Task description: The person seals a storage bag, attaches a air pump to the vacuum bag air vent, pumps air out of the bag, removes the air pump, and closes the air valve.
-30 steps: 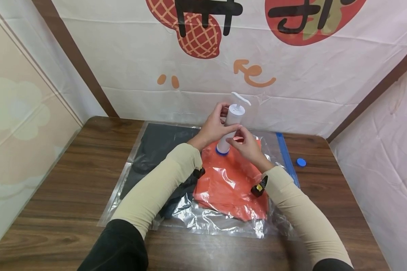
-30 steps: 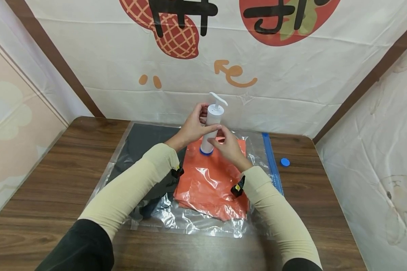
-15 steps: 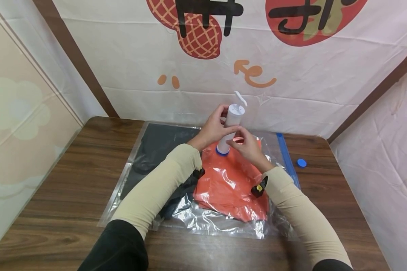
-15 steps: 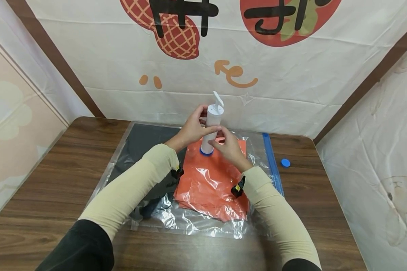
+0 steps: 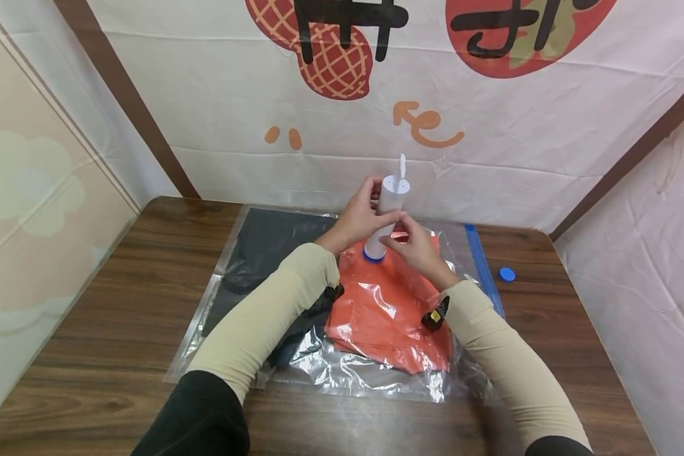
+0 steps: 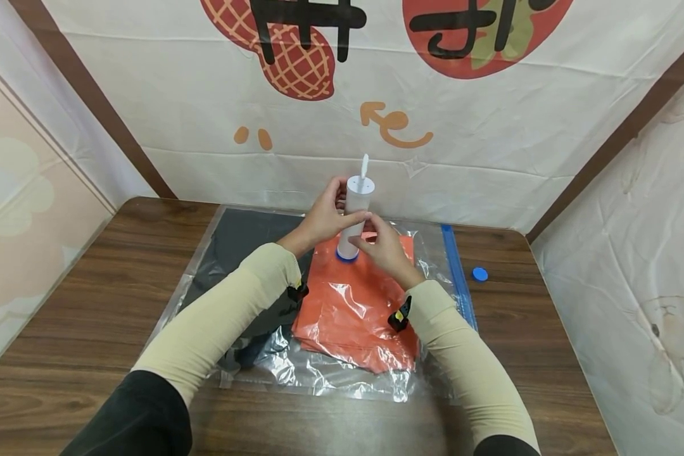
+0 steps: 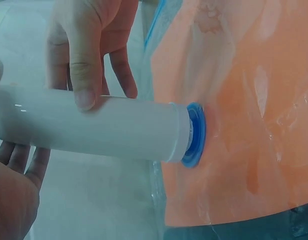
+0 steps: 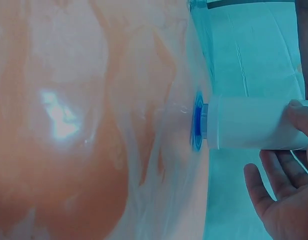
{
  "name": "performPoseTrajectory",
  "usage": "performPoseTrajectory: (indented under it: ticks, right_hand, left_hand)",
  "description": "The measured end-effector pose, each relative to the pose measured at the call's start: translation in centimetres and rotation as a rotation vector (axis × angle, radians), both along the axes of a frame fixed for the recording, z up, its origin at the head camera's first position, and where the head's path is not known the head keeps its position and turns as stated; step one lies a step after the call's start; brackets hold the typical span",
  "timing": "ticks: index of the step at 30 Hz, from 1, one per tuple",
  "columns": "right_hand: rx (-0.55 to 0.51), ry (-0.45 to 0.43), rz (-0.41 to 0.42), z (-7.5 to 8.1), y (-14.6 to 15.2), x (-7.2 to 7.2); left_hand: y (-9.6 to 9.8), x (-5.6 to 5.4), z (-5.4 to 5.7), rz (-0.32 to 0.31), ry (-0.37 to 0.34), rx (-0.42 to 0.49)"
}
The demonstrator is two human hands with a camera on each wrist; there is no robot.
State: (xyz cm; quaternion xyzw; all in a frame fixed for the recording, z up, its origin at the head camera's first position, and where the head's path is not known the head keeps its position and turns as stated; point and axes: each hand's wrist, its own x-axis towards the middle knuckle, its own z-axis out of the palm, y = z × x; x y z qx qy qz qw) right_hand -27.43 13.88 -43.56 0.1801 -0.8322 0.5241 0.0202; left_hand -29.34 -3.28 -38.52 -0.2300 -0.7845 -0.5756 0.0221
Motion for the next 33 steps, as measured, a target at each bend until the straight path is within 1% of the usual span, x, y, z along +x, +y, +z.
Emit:
performPoseTrajectory:
  ticks: [2, 6, 9, 13, 17, 20, 24, 27, 29, 33]
  right_hand:
    - [-0.012, -0.001, 0.003, 0.0, -0.1, 0.0]
    - [-0.061, -0.004, 0.045, 0.0, -0.2, 0.0]
    - [-0.07, -0.009, 0.058, 0.1, -0.3, 0.1]
    - [-0.038, -0.011, 0.021, 0.2, -0.4, 0.1]
    - [-0.012, -0.005, -0.013, 0.1, -0.5, 0.2]
    - [-0.009, -0.015, -0.007, 1.4, -0.8, 1.1]
    - [-0.048, -0.014, 0.029, 1.6, -0.8, 1.2]
    - [-0.07, 0.009, 0.055, 0.1, -0.5, 0.1]
    - [-0.051, 0.02, 0.046, -0.2, -0.4, -0.1]
    - [-0.012, 0.007, -0.003, -0.3, -0.4, 0.0]
  left_hand:
    - [0.0, 0.0, 0.0, -0.002, -0.004, 0.004]
    - [-0.1, 0.0, -0.1, -0.008, 0.013, 0.003]
    - [-0.1, -0.1, -0.1, -0.01, 0.024, 0.009]
    - [0.0, -0.1, -0.2, 0.003, 0.025, 0.017]
    - [0.0, 0.1, -0.2, 0.031, 0.019, 0.013]
    - [0.0, 0.1, -0.1, 0.038, 0.018, 0.008]
    - [-0.1, -0.1, -0.1, 0.034, 0.038, 0.001]
    - [-0.1, -0.2, -0.2, 0.034, 0.049, -0.002]
    - [-0.2, -0.2, -0.3, 0.03, 0.04, 0.003]
    - [-0.2, 0.0, -0.3, 0.022, 0.006, 0.023]
